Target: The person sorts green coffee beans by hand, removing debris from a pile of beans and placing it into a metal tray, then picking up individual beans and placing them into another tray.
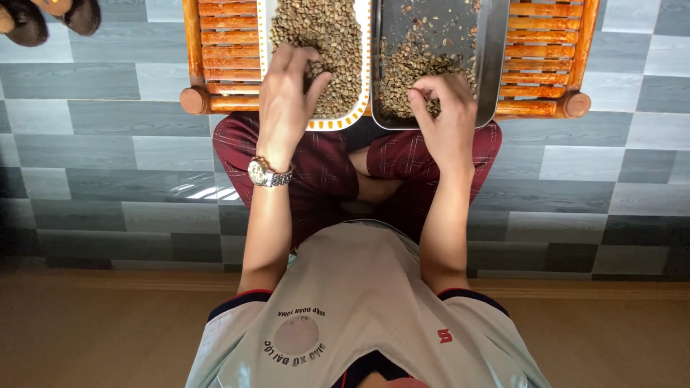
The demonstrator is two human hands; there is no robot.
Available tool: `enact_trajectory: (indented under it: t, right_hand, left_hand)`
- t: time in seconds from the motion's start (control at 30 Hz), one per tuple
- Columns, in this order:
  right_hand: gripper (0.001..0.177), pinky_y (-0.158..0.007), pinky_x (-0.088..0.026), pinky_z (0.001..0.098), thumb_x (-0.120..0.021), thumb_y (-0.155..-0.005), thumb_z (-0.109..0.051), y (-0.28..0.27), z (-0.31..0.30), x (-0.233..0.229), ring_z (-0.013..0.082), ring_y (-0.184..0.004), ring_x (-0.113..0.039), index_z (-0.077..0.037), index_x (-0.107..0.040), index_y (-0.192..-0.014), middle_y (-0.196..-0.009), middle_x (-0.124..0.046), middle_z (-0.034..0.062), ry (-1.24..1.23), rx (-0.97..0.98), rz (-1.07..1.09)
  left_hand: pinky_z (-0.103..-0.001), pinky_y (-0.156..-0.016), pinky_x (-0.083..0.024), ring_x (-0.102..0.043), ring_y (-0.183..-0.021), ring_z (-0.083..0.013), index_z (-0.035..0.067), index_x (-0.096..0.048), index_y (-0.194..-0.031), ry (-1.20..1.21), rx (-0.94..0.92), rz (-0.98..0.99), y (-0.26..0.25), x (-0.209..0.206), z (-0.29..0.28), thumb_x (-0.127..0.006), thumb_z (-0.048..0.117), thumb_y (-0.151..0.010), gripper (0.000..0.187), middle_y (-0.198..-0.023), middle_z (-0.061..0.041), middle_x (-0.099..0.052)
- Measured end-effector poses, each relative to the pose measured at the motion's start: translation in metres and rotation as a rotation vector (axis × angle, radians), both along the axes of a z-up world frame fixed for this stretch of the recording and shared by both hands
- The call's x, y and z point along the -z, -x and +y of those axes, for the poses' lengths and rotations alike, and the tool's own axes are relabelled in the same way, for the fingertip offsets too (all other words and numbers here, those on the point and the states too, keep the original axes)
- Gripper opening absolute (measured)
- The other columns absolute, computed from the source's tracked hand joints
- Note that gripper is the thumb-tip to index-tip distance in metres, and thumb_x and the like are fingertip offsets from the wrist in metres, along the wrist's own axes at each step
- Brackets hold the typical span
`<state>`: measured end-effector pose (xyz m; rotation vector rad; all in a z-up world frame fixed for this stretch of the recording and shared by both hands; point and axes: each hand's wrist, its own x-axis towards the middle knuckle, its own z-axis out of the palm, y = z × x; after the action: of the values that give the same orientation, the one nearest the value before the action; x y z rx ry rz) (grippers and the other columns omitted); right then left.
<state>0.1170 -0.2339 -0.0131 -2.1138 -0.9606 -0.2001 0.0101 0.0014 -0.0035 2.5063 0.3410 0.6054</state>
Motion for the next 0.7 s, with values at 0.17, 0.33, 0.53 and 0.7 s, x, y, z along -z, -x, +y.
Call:
enact_trajectory:
  t: [0.17, 0.33, 0.53, 0.7]
  right_hand:
    - [0.01, -0.071, -0.046, 0.032, -0.077, -0.089, 0.001, 0.01, 0.011, -0.016, 0.0197, -0.078, -0.058, -0.002, -0.068, -0.094, -0.084, -0.069, 0.0073, 0.03, -0.014, 0.009]
    - [0.01, -0.071, -0.047, 0.0314, -0.076, -0.087, 0.003, 0.016, 0.024, -0.026, 0.0195, -0.077, -0.058, 0.0, -0.069, -0.094, -0.085, -0.07, 0.0083, 0.048, -0.026, 0.032]
    - [0.01, -0.071, -0.047, 0.0315, -0.076, -0.087, 0.003, 0.017, 0.047, -0.023, 0.0195, -0.077, -0.058, -0.001, -0.068, -0.092, -0.084, -0.07, 0.0074, 0.054, -0.088, 0.0]
    - [0.014, -0.067, -0.043, 0.0279, -0.079, -0.09, -0.006, 0.005, 0.072, -0.004, 0.016, -0.08, -0.055, -0.011, -0.067, -0.095, -0.086, -0.065, 0.0, 0.136, -0.117, -0.177]
  left_hand:
    - [-0.035, -0.067, -0.056, -0.062, -0.073, -0.0226, 0.0, -0.066, -0.105, -0.012, -0.012, -0.002, 0.0, -0.003, 0.0, -0.077, 0.003, -0.088, 0.02, -0.095, -0.01, -0.06]
    - [-0.031, -0.065, -0.057, -0.062, -0.069, -0.0195, 0.0, -0.069, -0.1, 0.016, -0.017, -0.039, 0.002, 0.001, 0.003, -0.074, -0.005, -0.087, 0.015, -0.092, -0.01, -0.062]
    - [-0.033, -0.07, -0.056, -0.062, -0.073, -0.0209, -0.002, -0.07, -0.102, 0.085, 0.017, -0.092, 0.012, -0.011, 0.005, -0.07, -0.005, -0.091, 0.011, -0.097, -0.01, -0.065]
    - [-0.035, -0.071, -0.055, -0.063, -0.076, -0.0235, -0.004, -0.067, -0.103, 0.129, 0.021, -0.126, 0.019, -0.015, 0.006, -0.066, -0.005, -0.094, 0.01, -0.099, -0.012, -0.063]
